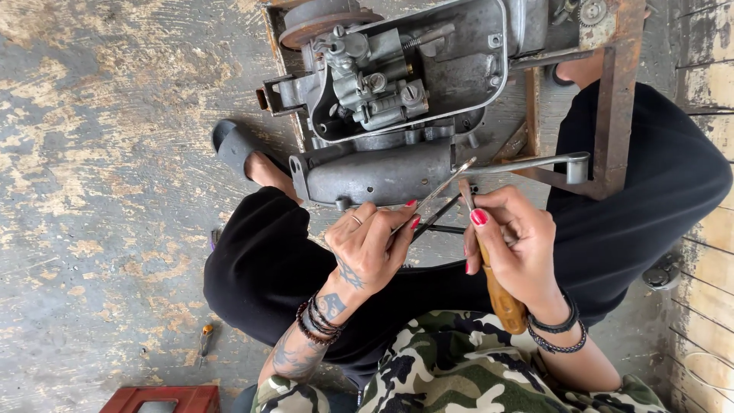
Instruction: The person sits on the floor and uses a wrench and a screwdriver to work on a small engine mounted on a wooden stand. They tighten and loosen bolts on the engine block and carburetor area throughout the clip.
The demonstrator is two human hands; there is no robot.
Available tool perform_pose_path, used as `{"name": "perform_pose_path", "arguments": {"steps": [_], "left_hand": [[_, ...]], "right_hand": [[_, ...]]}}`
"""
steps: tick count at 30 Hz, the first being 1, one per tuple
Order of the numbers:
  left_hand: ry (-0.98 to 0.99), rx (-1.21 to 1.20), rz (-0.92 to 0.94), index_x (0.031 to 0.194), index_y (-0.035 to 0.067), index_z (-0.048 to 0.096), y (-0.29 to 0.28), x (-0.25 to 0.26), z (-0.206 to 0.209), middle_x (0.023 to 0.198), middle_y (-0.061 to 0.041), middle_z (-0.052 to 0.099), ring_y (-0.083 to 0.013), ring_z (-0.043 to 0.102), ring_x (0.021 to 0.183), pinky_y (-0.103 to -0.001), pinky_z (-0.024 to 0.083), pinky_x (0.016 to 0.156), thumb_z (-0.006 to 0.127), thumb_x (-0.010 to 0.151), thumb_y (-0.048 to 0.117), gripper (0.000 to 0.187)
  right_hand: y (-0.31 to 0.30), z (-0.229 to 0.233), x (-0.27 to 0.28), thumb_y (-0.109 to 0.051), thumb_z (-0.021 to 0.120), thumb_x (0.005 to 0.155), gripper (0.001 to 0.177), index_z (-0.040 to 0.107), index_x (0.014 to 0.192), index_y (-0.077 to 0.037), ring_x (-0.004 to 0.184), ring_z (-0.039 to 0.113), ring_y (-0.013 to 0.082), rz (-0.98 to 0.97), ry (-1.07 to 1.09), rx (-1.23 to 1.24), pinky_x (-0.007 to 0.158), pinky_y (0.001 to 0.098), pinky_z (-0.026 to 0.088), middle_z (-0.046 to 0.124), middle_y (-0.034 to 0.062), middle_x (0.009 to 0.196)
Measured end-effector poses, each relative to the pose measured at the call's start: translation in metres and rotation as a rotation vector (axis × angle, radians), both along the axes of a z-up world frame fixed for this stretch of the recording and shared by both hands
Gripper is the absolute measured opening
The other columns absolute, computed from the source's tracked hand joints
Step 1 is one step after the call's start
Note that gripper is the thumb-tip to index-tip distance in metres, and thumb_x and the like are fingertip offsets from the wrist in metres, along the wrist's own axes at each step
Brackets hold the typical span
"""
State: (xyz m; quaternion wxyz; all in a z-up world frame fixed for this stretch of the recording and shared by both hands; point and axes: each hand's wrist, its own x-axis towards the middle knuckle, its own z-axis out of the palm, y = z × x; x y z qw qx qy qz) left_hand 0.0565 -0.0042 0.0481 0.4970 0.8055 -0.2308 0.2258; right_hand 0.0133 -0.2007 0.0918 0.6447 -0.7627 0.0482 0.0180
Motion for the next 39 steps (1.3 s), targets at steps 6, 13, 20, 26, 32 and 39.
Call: {"name": "perform_pose_path", "arguments": {"steps": [6,13,20,26,32,39], "left_hand": [[-0.041,0.005,0.004,0.088,0.007,0.073,0.0,-0.001,-0.006,0.062,-0.005,0.058,-0.022,0.052,0.05,-0.03,0.048,0.052,0.075,0.09,0.008,0.003],[-0.042,0.0,-0.022,0.088,0.006,0.074,0.001,0.0,-0.004,0.061,-0.005,0.057,-0.0223,0.051,0.05,-0.03,0.048,0.051,0.075,0.091,0.007,0.003],[-0.054,0.013,-0.03,0.089,0.007,0.073,0.002,0.001,-0.007,0.061,-0.004,0.056,-0.0221,0.05,0.05,-0.03,0.049,0.052,0.073,0.092,0.008,0.004],[-0.049,0.015,-0.05,0.087,0.007,0.072,0.002,0.002,-0.008,0.062,-0.005,0.058,-0.0231,0.052,0.051,-0.031,0.049,0.052,0.073,0.092,0.007,0.005],[-0.049,0.019,-0.04,0.085,0.007,0.071,0.003,0.003,-0.008,0.064,-0.006,0.061,-0.0238,0.054,0.051,-0.032,0.05,0.052,0.075,0.09,0.007,0.006],[-0.037,0.016,-0.021,0.084,0.008,0.071,0.002,0.001,-0.01,0.065,-0.005,0.064,-0.0233,0.056,0.051,-0.031,0.051,0.052,0.075,0.09,0.008,0.007]], "right_hand": [[0.004,-0.003,-0.006,0.002,0.052,0.101,0.011,0.059,0.107,0.008,0.035,0.069,0.0188,0.032,0.032,0.031,0.04,0.0255,0.055,0.066,0.0132,0.052],[0.0,0.006,0.001,0.003,0.055,0.099,0.01,0.061,0.106,0.008,0.031,0.065,0.0177,0.075,0.072,-0.001,0.037,0.0265,0.054,0.065,0.014,0.051],[0.004,0.01,0.004,0.003,0.056,0.099,0.009,0.061,0.105,0.007,0.029,0.062,0.015,0.086,0.076,-0.009,0.035,0.0241,0.052,0.063,0.0119,0.049],[0.008,0.011,0.002,0.003,0.057,0.098,0.009,0.064,0.103,0.007,0.027,0.059,0.0134,0.057,0.095,-0.002,0.033,0.023,0.051,0.062,0.0112,0.048],[0.005,0.008,0.002,0.003,0.056,0.099,0.009,0.063,0.102,0.008,0.027,0.057,0.0143,0.026,0.092,-0.021,0.032,0.0245,0.049,0.061,0.0123,0.048],[0.01,0.003,0.003,0.003,0.057,0.097,0.011,0.066,0.102,0.005,0.027,0.059,0.0149,0.089,0.081,-0.026,0.032,0.0253,0.051,0.063,0.012,0.049]]}}
